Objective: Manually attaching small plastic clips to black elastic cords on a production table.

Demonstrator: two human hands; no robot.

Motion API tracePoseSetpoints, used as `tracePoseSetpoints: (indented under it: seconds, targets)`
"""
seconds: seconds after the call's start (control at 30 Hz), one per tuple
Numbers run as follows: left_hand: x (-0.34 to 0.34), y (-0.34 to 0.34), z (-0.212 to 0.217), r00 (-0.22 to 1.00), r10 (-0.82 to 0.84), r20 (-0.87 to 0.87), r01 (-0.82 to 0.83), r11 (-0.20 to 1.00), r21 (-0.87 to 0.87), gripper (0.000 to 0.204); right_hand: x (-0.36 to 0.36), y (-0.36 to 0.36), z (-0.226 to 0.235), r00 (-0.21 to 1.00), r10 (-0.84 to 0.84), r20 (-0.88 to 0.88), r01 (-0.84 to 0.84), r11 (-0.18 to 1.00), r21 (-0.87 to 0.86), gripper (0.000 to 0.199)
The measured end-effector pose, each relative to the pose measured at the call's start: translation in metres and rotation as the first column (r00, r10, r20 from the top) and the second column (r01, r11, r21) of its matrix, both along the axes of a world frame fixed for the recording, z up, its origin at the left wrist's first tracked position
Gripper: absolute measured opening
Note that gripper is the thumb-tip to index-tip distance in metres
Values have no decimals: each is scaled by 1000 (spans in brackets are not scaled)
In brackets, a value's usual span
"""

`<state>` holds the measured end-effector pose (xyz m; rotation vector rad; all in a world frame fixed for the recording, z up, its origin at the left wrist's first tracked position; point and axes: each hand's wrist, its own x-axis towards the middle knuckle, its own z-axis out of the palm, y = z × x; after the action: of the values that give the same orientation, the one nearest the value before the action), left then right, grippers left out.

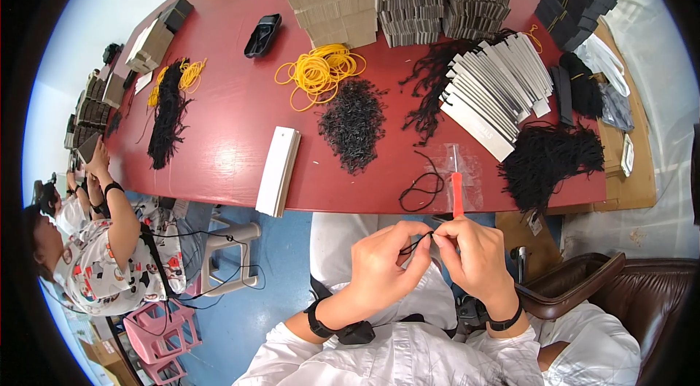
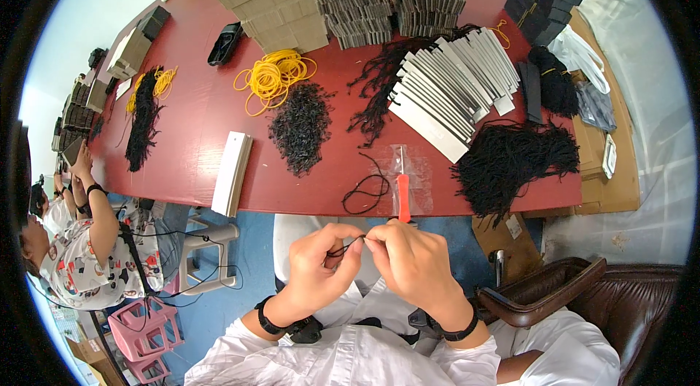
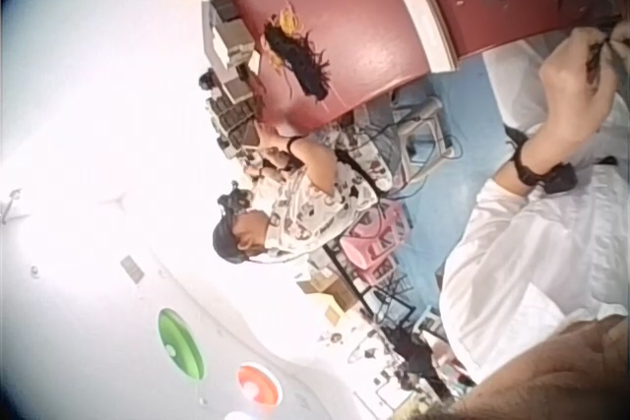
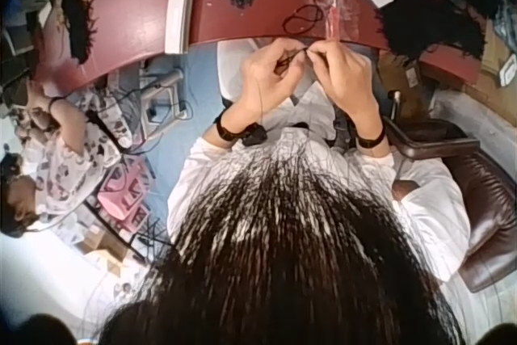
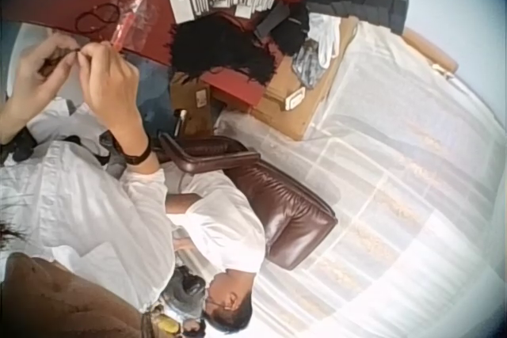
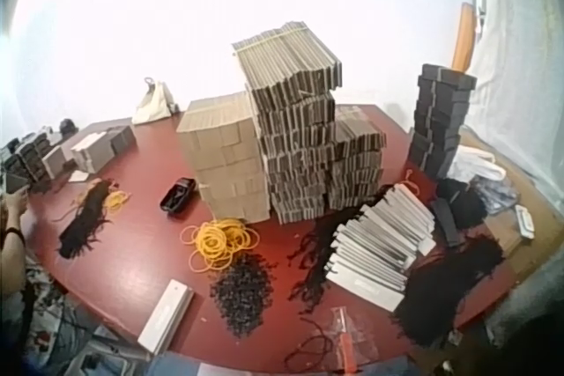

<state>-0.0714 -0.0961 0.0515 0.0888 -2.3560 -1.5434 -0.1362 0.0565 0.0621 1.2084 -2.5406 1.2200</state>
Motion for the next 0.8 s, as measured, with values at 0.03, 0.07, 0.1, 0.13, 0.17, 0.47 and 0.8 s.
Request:
tracePoseSetpoints:
  seconds: [0.03,0.07,0.1,0.13,0.17,0.47,0.8]
  targets:
    - [0,0,1,999,-4,37,5,1000,-22,14,0,0,1,1000,-6,7,6,1000,-5,18]
    - [0,0,2,999,-4,38,5,1000,-22,14,0,0,1,1000,-11,15,11,1000,-11,18]
    - [0,-1,2,999,-5,39,6,999,-36,14,1,0,1,1000,-11,15,12,1000,-10,18]
    - [0,-1,2,999,-6,40,8,999,-49,15,1,0,0,998,-14,63,16,999,-33,17]
    - [0,0,4,999,-6,40,8,999,-48,15,2,0,0,994,-15,111,21,998,-56,16]
    - [3,-6,7,995,-73,69,73,997,-9,14,0,6,1,974,17,228,-1,997,-74,13]
    - [-5,-23,-1,833,-506,225,84,517,852,9,2,1,1,996,28,-82,-34,997,-73,19]
